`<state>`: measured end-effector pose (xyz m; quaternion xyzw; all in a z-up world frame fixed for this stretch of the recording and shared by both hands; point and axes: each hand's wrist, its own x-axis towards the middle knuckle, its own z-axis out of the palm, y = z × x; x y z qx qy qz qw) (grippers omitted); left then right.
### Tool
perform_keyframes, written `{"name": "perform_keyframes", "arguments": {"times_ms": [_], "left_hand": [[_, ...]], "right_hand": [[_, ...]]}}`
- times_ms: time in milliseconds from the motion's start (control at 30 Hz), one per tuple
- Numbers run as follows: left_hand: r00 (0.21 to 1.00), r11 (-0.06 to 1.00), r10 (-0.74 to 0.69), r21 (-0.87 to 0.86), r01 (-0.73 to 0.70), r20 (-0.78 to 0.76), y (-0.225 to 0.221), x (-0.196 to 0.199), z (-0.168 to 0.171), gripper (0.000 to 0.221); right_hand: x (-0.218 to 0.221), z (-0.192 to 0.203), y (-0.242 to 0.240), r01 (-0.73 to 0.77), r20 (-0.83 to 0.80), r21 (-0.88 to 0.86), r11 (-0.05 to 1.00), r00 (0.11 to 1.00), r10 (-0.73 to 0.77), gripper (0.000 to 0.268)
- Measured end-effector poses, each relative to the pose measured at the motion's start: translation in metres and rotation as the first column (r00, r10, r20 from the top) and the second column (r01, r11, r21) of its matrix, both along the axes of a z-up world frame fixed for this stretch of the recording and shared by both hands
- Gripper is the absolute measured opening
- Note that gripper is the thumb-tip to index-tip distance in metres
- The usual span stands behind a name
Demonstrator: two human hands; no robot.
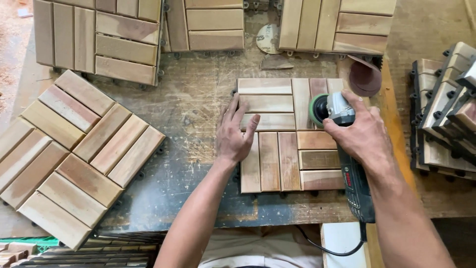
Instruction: Sanding the surface of interlocking wooden floor tiles using a handheld power sander to achieve a smooth finish.
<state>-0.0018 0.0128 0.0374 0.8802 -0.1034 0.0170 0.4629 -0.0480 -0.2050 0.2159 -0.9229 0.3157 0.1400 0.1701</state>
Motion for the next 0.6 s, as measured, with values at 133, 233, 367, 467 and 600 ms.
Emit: {"name": "perform_keyframes", "arguments": {"times_ms": [133,233,367,467,600], "left_hand": [[1.000,1.000,0.005,-0.013,-0.005,0.007,0.000,0.000,0.000,0.076],[1.000,1.000,0.008,-0.014,-0.008,0.018,0.000,0.000,0.000,0.074],[1.000,1.000,0.015,-0.014,-0.014,0.012,0.001,0.001,-0.001,0.073],[1.000,1.000,0.011,-0.015,-0.011,0.006,-0.001,0.001,-0.001,0.073],[1.000,1.000,0.016,0.000,-0.016,-0.014,-0.001,0.000,0.003,0.074]], "right_hand": [[0.000,-0.006,-0.016,0.030,0.003,-0.031,0.999,1.000,-0.030,0.079],[-0.003,-0.009,-0.027,0.063,0.054,-0.016,0.998,0.997,-0.062,0.080],[-0.010,-0.003,-0.037,0.097,0.064,-0.023,0.995,0.993,-0.095,0.082],[-0.020,0.003,-0.039,0.125,0.052,-0.018,0.992,0.991,-0.124,0.082],[-0.033,0.005,-0.032,0.132,0.017,-0.026,0.991,0.991,-0.131,0.079]]}}
